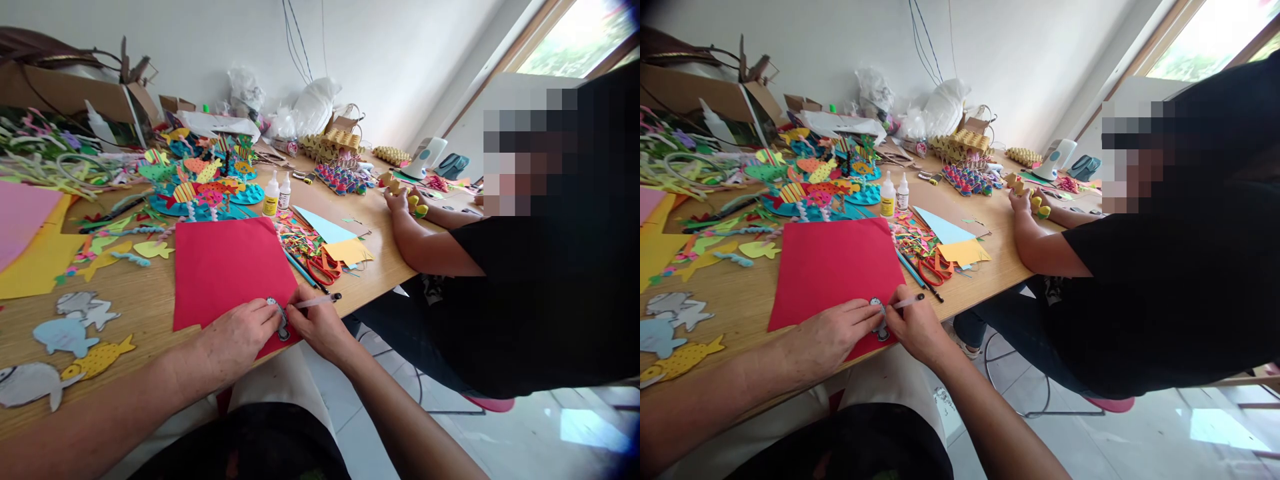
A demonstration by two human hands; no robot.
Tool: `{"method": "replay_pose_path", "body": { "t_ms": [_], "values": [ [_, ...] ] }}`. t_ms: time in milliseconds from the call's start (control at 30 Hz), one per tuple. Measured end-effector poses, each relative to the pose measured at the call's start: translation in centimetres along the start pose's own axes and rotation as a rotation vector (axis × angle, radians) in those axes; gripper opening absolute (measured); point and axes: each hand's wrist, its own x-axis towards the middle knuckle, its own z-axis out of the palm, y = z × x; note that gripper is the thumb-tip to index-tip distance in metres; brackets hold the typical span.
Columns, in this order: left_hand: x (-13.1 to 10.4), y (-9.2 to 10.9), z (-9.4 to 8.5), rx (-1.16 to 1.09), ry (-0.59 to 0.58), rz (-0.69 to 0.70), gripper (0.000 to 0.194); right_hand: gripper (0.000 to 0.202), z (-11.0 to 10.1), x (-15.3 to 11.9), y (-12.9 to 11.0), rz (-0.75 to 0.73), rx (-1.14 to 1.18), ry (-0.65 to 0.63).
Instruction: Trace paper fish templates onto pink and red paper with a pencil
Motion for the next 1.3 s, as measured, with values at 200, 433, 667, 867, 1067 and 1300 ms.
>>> {"method": "replay_pose_path", "body": {
  "t_ms": [200, 433, 667, 867, 1067, 1300],
  "values": [
    [0.1, 0.0, 0.2, -0.012, 0.023, -0.003, 0.033, 0.012, 0.1, -0.3, 0.0, 0.019, -0.018, 0.015],
    [0.3, 0.4, -0.1, 0.002, -0.001, -0.031, 0.028, 0.011, 0.0, -0.8, -0.1, 0.032, 0.008, 0.012],
    [0.5, 0.5, -0.3, 0.026, -0.041, -0.038, 0.028, 0.009, 0.0, -1.0, -0.2, 0.035, 0.013, 0.013],
    [0.5, 0.5, -0.1, 0.041, -0.016, -0.023, 0.027, 0.009, 0.2, -1.6, 0.0, 0.052, -0.008, 0.020],
    [0.6, 0.6, -0.3, 0.050, -0.035, -0.040, 0.022, 0.008, 0.2, -1.7, 0.0, 0.025, 0.006, 0.011],
    [0.6, 0.8, -0.8, 0.049, -0.049, -0.042, 0.020, 0.008, 0.1, -1.9, -0.3, 0.055, 0.005, 0.003]
  ]
}}
